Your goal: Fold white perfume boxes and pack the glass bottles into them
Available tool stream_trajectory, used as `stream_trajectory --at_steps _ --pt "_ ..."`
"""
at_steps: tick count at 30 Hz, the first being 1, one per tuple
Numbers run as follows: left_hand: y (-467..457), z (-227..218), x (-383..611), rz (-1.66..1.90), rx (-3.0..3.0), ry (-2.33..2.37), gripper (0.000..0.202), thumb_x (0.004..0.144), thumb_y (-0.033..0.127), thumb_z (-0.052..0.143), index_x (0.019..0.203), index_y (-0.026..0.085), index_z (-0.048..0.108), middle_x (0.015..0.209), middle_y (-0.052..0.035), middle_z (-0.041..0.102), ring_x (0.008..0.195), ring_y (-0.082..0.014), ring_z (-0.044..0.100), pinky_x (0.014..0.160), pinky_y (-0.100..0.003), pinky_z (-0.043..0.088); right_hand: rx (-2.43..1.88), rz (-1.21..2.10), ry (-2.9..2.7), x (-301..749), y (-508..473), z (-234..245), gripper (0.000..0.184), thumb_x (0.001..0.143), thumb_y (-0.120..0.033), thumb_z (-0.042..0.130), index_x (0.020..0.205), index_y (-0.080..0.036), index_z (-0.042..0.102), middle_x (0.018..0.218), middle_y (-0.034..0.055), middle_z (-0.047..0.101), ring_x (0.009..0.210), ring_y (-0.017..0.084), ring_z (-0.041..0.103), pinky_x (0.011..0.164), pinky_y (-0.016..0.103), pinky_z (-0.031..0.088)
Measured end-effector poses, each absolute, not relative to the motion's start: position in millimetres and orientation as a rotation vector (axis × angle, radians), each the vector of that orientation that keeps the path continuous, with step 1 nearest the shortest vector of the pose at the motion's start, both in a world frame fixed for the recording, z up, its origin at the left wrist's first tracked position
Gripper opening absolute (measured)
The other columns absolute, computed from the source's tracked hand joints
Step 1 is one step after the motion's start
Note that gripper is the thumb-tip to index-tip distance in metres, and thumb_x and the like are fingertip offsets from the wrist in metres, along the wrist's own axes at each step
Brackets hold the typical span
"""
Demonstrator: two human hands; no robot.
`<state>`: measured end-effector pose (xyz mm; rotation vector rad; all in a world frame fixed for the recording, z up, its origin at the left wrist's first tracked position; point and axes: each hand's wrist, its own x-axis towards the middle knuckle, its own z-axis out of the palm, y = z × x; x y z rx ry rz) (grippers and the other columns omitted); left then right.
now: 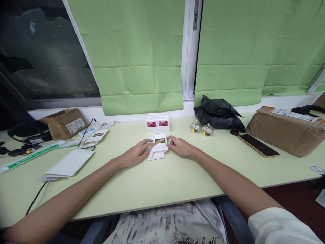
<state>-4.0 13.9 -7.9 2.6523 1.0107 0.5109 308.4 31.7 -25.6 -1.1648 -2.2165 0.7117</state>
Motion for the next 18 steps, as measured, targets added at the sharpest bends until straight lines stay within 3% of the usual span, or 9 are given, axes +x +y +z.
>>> stream_trajectory --at_steps 11,18 --pt "14.2 -5.2 -4.7 0.504 2.643 1.007 0.049 0.11 0.045 0.039 0.158 0.039 0.047 0.166 -0.0034 0.04 0.151 -0.027 0.046 0.125 -0.044 0.041 -1.17 0.718 -2.206 308.2 32.8 -27.7 0.046 0.103 -0.048 0.054 0.141 -0.021 0.056 0.091 0.0001 0.067 0.081 0.018 0.06 0.074 0.031 0.046" --pt "13.3 -1.3 -8.3 0.455 2.645 1.018 0.056 0.104 0.032 0.05 0.159 0.035 0.045 0.171 -0.0033 0.034 0.154 -0.029 0.042 0.128 -0.046 0.038 -1.151 0.737 -2.211 308.3 33.5 -27.6 0.049 0.104 -0.049 0.054 0.143 -0.021 0.056 0.091 0.0013 0.069 0.083 0.019 0.06 0.076 0.031 0.047"
